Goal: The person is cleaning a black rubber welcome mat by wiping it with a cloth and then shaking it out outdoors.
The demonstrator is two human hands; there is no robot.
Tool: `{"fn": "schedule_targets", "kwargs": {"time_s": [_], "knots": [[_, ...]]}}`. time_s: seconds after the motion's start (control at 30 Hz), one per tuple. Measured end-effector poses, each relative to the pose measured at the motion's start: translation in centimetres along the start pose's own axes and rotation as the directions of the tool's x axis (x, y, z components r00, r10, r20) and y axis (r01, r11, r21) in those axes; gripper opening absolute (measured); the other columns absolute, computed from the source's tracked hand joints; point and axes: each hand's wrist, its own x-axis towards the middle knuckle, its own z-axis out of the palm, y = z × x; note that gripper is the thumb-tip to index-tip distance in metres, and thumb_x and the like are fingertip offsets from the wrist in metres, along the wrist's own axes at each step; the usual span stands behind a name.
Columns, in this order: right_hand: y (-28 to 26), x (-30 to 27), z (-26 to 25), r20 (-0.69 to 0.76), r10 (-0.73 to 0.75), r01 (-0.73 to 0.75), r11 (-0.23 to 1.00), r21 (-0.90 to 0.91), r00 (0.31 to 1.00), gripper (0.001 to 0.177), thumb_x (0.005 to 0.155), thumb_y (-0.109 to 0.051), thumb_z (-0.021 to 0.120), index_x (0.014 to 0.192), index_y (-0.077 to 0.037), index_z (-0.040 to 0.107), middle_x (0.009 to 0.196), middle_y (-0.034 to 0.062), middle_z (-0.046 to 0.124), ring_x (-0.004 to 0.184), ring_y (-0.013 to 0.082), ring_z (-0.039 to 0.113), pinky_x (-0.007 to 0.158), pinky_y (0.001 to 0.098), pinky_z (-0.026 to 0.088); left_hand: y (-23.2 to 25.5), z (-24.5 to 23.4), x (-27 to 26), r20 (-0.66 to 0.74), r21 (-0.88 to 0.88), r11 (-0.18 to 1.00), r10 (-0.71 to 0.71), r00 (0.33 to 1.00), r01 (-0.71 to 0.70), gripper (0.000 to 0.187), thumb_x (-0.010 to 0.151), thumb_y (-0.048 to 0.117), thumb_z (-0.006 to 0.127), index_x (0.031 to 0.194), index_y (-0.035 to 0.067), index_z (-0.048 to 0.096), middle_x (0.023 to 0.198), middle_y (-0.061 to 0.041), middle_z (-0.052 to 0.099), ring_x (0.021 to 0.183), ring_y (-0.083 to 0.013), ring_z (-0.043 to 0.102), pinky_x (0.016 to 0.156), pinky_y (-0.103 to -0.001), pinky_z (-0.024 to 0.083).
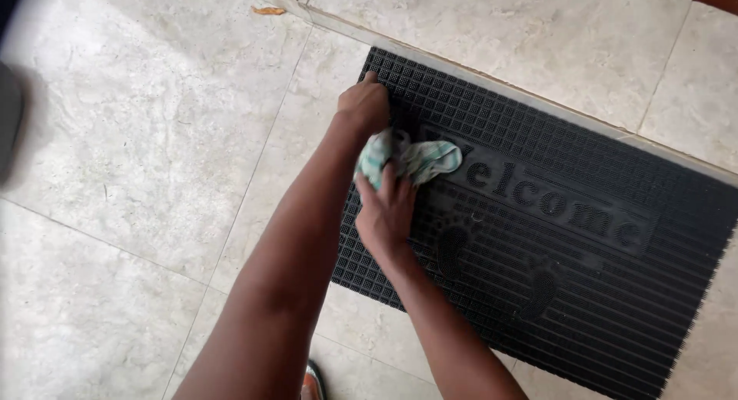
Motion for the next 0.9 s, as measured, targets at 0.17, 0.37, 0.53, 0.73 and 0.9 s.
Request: {"fn": "schedule_targets", "kwargs": {"time_s": [0.17,0.37,0.53,0.73,0.9], "knots": [[-1.9,-7.9,2.5,0.167,-0.023,-0.005,0.986,0.165,0.986,0.074,0.081,-0.032,0.070,0.149,-0.002,0.067,0.137,0.0279,0.046,0.113,0.0487,0.048,0.098,0.0584,0.044,0.8,1.6,4.7,0.120,0.248,0.967,0.030,0.992,-0.059,0.025,0.095,0.019,0.062,0.115,0.013,0.076,0.140,-0.009,0.056,0.125,-0.0299,0.058,0.098,-0.043,0.053],[3.3,2.7,-1.5,0.199,-0.492,0.453,0.866,0.213,0.847,0.024,0.091,-0.011,0.059,0.102,-0.016,0.079,0.147,0.0247,0.048,0.109,0.0390,0.051,0.095,0.0532,0.045,-0.1,1.6,6.2,0.278,0.277,0.945,0.095,0.956,-0.175,0.020,0.087,0.018,0.072,0.105,0.014,0.080,0.121,-0.007,0.074,0.112,-0.0271,0.069,0.086,-0.041,0.060],[-0.8,5.2,-0.1,0.149,-0.062,0.072,0.995,-0.062,0.987,0.042,0.092,-0.030,0.060,0.127,-0.006,0.063,0.145,0.0198,0.047,0.117,0.0438,0.049,0.099,0.0582,0.039,-0.3,2.2,8.0,0.168,0.199,0.967,0.127,0.978,-0.160,0.014,0.086,0.020,0.075,0.097,0.014,0.082,0.100,-0.010,0.077,0.097,-0.0296,0.074,0.081,-0.042,0.060],[-7.2,-10.0,2.4,0.085,-0.346,0.261,0.828,0.497,0.934,0.072,0.094,-0.029,0.062,0.151,0.009,0.038,0.155,0.0316,0.038,0.137,0.0501,0.040,0.109,0.0615,0.031,2.8,-1.6,3.2,0.292,0.245,0.965,0.012,0.956,-0.087,0.039,0.071,0.019,0.090,0.108,0.016,0.080,0.128,-0.007,0.069,0.120,-0.0282,0.065,0.090,-0.041,0.059],[9.2,-9.6,-4.8,0.300,-0.068,0.026,0.989,0.143,0.952,0.039,0.083,-0.005,0.068,0.120,-0.011,0.073,0.149,0.0216,0.046,0.115,0.0431,0.051,0.098,0.0517,0.046,5.4,-3.1,-1.5,0.319,0.343,0.938,-0.060,0.946,-0.056,0.078,0.059,0.048,0.099,0.124,0.015,0.073,0.149,-0.010,0.045,0.140,-0.0326,0.041,0.106,-0.044,0.049]]}}
